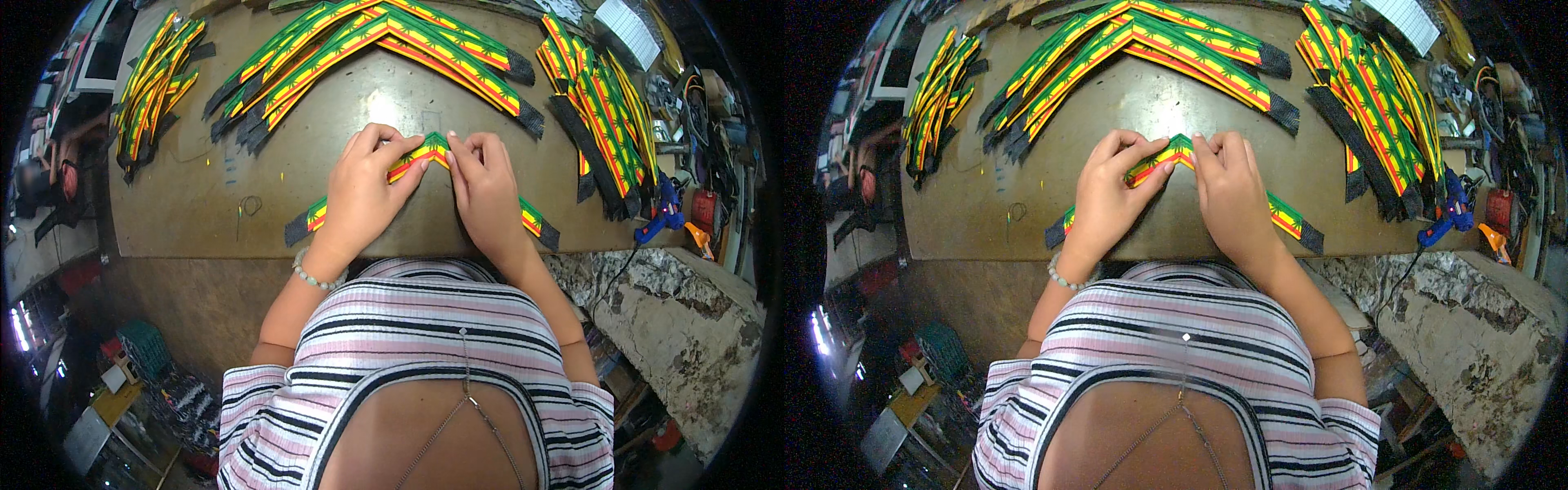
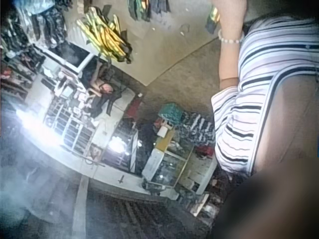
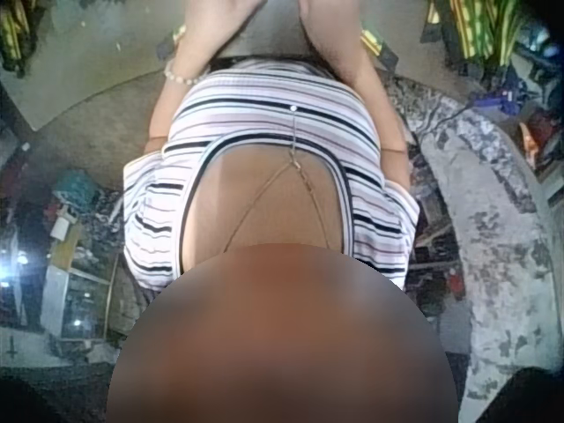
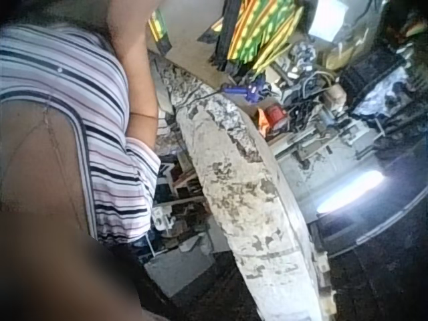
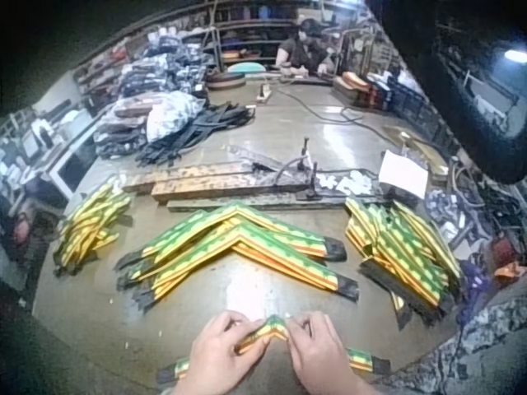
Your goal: The person repeatedly folds and secures colorful fabric strips using a small metal tool, then attaches black fabric pieces with a purple zip tie. The person stacks the finished items on the table.
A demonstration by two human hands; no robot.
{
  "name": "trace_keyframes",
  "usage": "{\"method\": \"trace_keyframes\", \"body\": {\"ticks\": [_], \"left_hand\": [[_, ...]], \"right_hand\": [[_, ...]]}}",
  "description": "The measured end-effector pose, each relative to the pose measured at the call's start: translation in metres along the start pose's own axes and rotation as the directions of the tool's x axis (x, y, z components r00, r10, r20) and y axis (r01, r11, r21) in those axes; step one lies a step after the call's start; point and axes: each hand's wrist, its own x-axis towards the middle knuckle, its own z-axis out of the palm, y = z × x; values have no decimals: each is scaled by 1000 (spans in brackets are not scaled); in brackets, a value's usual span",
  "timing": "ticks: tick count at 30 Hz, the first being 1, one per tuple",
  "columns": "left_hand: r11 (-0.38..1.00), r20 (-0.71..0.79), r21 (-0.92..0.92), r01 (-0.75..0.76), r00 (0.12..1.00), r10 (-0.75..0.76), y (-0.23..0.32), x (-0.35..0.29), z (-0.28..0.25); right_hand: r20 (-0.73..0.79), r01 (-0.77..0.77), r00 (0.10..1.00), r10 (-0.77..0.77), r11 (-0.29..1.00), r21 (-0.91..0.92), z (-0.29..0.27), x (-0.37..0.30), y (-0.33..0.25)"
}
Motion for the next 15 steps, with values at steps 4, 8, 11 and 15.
{"method": "trace_keyframes", "body": {"ticks": [4, 8, 11, 15], "left_hand": [[1000, -16, 20, 0, 1000, 0, 1, -1, 2], [1000, -14, 8, 1, 1000, -1, 0, -1, 3], [1000, -14, 14, -4, 1000, 4, -1, -1, 3], [999, -33, 26, -27, 999, 28, -1, -1, 3]], "right_hand": [[57, 102, 993, -103, 995, 18, 1, -3, -1], [67, 148, 988, -139, 977, -156, -2, 3, -12], [148, 63, 985, -85, 987, 146, -15, 11, -9], [148, 121, 980, -132, 989, 79, -21, 6, -4]]}}
